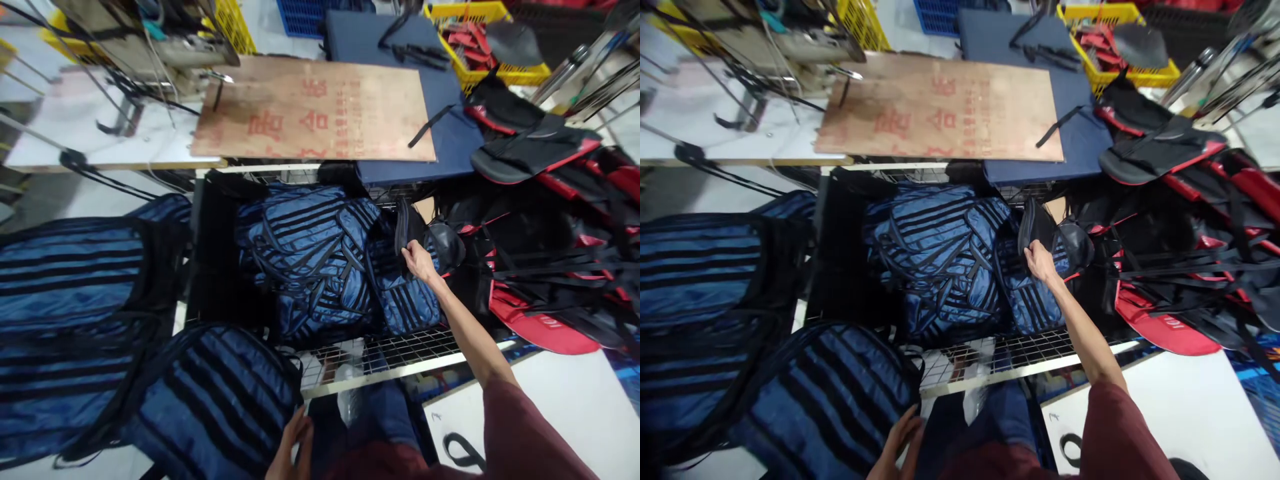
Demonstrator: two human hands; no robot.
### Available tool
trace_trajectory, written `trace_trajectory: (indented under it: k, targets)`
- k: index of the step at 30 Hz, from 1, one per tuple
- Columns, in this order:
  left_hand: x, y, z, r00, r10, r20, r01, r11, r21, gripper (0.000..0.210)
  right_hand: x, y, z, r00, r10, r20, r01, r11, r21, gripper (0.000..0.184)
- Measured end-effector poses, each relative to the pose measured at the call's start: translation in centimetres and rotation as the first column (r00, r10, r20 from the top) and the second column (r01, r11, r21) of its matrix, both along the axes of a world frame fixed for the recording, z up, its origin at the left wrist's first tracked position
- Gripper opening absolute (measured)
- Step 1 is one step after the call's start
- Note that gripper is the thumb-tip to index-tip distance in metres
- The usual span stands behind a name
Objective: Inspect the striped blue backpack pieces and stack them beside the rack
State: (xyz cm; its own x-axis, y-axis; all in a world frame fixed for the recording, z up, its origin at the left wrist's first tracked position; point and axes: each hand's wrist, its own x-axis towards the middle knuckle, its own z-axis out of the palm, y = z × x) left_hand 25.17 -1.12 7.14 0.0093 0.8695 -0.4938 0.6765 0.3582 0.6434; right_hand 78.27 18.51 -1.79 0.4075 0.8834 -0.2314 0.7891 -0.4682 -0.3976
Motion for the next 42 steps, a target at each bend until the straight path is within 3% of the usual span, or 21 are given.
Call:
trace_trajectory:
  k: [3,6,9,12,14,16,19,21,24,30,33,36,39,42]
  targets:
    - [4.9,3.6,2.0,0.977,-0.173,0.124,0.162,0.983,0.091,0.049,-0.9,-1.9,8.3,0.959,-0.015,-0.282,0.066,0.983,0.173,0.035]
    - [9.7,7.0,5.3,0.916,-0.338,0.215,0.278,0.923,0.265,0.058,-3.7,-4.3,15.1,0.712,-0.033,-0.701,0.275,0.932,0.235,0.05]
    - [12.3,9.2,9.0,0.873,-0.422,0.246,0.312,0.869,0.383,0.069,-7.2,-6.9,19.7,0.54,-0.048,-0.84,0.367,0.912,0.183,0.055]
    - [12.1,9.8,11.8,0.817,-0.473,0.328,0.369,0.868,0.333,0.047,-10.2,-8.8,22.2,0.459,-0.047,-0.887,0.397,0.904,0.157,0.058]
    - [11.3,9.6,12.9,0.751,-0.491,0.441,0.435,0.871,0.229,0.027,-11.8,-9.3,23.1,0.433,-0.039,-0.901,0.408,0.899,0.157,0.059]
    - [10.5,9.3,13.6,0.69,-0.441,0.574,0.444,0.884,0.144,0.03,-13.4,-9.5,23.6,0.422,-0.006,-0.906,0.394,0.902,0.178,0.059]
    - [10.1,9.4,13.8,0.651,-0.208,0.73,0.277,0.961,0.026,0.037,-16.3,-10.2,24.1,0.463,0.084,-0.882,0.259,0.939,0.226,0.058]
    - [10.3,9.8,13.7,0.606,-0.006,0.795,0.138,0.986,-0.098,0.044,-18.5,-11.3,24.1,0.571,0.166,-0.804,0.108,0.956,0.274,0.057]
    - [10.7,10.6,13.5,0.519,0.216,0.827,-0.027,0.971,-0.237,0.051,-21.5,-13.5,23.5,0.715,0.269,-0.646,-0.054,0.942,0.332,0.05]
    - [10.6,12.3,14.1,0.378,0.349,0.857,-0.19,0.936,-0.297,0.058,-24.9,-16.2,22.0,0.689,0.32,-0.65,-0.188,0.945,0.267,0.05]
    - [10.2,12.7,14.9,0.372,0.317,0.872,-0.201,0.945,-0.257,0.055,-25.7,-15.8,22.0,0.694,0.364,-0.621,-0.18,0.923,0.34,0.05]
    - [10.4,11.8,15.8,0.453,0.181,0.873,-0.095,0.983,-0.154,0.051,-25.4,-14.4,22.4,0.698,0.304,-0.649,-0.04,0.921,0.388,0.054]
    - [11.8,9.1,16.3,0.534,-0.093,0.841,0.126,0.992,0.029,0.039,-23.4,-12.3,23.1,0.775,0.151,-0.613,0.189,0.871,0.454,0.061]
    - [13.9,5.3,16.4,0.604,-0.412,0.683,0.366,0.904,0.221,0.018,-20.5,-10.4,23.7,0.802,0.155,-0.577,0.16,0.875,0.457,0.068]
